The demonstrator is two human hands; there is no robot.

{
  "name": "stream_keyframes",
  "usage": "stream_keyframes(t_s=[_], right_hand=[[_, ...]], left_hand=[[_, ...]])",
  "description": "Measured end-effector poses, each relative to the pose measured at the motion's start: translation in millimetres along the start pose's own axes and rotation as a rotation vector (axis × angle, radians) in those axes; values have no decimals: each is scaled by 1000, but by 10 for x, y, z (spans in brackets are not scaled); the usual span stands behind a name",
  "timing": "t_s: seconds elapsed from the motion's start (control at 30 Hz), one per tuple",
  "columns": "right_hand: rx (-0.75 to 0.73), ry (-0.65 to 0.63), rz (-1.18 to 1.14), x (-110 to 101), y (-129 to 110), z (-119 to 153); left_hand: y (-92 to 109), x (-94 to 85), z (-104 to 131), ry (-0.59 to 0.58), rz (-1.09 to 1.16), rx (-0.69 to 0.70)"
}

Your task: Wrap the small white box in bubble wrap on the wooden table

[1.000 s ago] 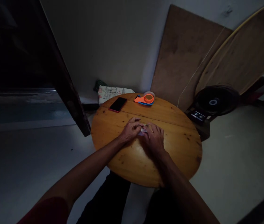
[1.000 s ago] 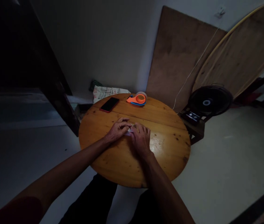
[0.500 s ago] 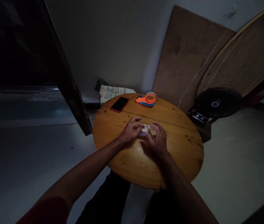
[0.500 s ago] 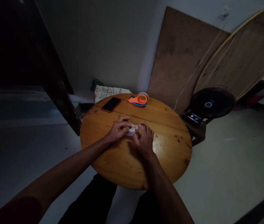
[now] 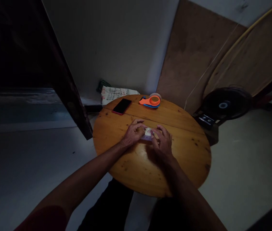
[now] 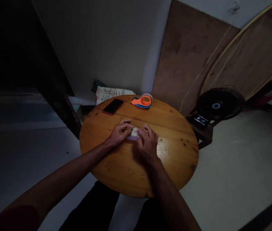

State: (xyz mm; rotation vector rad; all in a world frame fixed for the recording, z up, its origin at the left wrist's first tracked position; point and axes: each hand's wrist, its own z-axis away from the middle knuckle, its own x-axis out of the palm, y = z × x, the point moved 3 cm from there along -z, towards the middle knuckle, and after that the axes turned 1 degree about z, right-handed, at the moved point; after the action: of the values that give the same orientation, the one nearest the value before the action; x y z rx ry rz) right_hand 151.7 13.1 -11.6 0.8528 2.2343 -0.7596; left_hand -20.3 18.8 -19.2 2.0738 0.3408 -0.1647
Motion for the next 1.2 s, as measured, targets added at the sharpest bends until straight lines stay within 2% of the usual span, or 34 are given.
stream_keyframes(t_s=[0.3, 0.83, 1.2], right_hand=[[-42, -1, 90, -11, -28, -3], [-24, -63, 40, 3, -71, -12], [84, 68, -122, -11, 36, -18]], left_hand=[[35, 54, 27, -48, -69, 100], [-4, 58, 29, -42, -74, 107], [59, 24, 28, -35, -17, 108]])
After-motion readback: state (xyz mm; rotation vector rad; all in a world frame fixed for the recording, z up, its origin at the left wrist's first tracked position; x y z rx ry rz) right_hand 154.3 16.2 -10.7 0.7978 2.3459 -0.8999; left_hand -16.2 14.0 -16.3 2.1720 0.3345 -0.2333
